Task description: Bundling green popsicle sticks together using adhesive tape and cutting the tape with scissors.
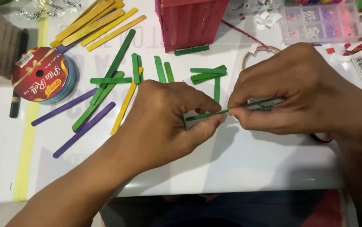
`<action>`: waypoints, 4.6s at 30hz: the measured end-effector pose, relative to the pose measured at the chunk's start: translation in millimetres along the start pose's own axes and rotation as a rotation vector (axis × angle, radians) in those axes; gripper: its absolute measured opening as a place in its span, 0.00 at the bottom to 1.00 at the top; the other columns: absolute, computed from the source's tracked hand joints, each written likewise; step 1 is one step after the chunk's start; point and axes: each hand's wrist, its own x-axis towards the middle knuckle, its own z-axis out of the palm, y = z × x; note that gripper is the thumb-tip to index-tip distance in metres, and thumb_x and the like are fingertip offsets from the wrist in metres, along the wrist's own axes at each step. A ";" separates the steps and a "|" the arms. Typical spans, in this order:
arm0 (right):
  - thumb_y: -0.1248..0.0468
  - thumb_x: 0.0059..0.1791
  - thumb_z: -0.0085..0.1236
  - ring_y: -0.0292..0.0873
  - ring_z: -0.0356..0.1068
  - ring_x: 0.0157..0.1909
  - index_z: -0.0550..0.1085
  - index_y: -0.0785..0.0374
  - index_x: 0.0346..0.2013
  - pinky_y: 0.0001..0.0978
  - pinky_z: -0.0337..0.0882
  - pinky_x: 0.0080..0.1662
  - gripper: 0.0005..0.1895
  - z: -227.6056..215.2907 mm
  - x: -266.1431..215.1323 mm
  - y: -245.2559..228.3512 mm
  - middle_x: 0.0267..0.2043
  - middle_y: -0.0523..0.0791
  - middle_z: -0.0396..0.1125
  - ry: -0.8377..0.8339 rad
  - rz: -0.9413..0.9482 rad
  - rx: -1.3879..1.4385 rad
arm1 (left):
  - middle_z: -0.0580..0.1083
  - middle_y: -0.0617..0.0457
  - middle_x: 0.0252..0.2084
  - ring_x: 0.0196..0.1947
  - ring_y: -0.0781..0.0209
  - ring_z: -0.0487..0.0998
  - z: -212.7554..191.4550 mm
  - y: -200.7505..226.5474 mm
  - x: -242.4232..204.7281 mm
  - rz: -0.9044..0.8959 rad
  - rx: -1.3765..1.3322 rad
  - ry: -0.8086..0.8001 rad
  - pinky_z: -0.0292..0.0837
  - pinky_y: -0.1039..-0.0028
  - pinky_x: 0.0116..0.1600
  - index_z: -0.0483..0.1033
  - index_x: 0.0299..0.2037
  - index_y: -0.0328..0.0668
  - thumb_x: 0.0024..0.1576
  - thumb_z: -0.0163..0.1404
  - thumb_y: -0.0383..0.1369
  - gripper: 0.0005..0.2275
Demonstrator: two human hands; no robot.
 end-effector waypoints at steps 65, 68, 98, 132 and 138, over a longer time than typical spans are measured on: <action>0.66 0.51 0.66 0.48 0.74 0.41 0.79 0.64 0.37 0.43 0.64 0.43 0.04 6.0 3.0 3.3 0.39 0.46 0.75 0.057 -0.327 -0.389 | 0.83 0.36 0.35 0.32 0.47 0.86 -7.7 -12.5 15.6 -0.941 -0.866 -0.206 0.85 0.67 0.38 0.84 0.39 0.25 0.50 0.59 0.27 0.10; 0.67 0.49 0.67 0.50 0.73 0.40 0.79 0.66 0.36 0.43 0.67 0.42 0.05 1.6 3.1 7.0 0.39 0.47 0.74 0.012 -0.307 -0.305 | 0.83 0.32 0.39 0.36 0.42 0.87 -8.3 -11.8 15.9 -0.956 -0.948 -0.237 0.85 0.63 0.42 0.82 0.40 0.24 0.52 0.57 0.28 0.11; 0.47 0.47 0.71 0.70 0.70 0.68 0.77 0.67 0.52 0.61 0.58 0.62 0.29 23.5 -4.2 0.0 0.61 0.56 0.71 0.242 -0.153 -0.478 | 0.82 0.35 0.36 0.35 0.48 0.85 28.6 -19.0 2.8 -0.819 -1.270 0.224 0.83 0.66 0.43 0.79 0.43 0.25 0.44 0.63 0.24 0.16; 0.67 0.53 0.58 0.49 0.75 0.44 0.76 0.62 0.33 0.76 0.43 0.66 0.04 -3.4 -10.9 -7.1 0.32 0.42 0.70 0.091 -0.283 -0.385 | 0.82 0.36 0.30 0.31 0.52 0.85 12.5 -7.4 7.8 -0.813 -0.984 -0.152 0.86 0.68 0.46 0.84 0.39 0.24 0.47 0.62 0.21 0.10; 0.70 0.54 0.56 0.46 0.73 0.40 0.74 0.62 0.30 0.72 0.54 0.61 0.08 -4.1 -5.4 -2.4 0.30 0.41 0.67 0.037 -0.230 -0.338 | 0.85 0.55 0.29 0.29 0.76 0.79 13.0 1.3 7.3 -0.676 -0.571 -0.110 0.75 0.83 0.35 0.88 0.39 0.40 0.51 0.62 0.30 0.08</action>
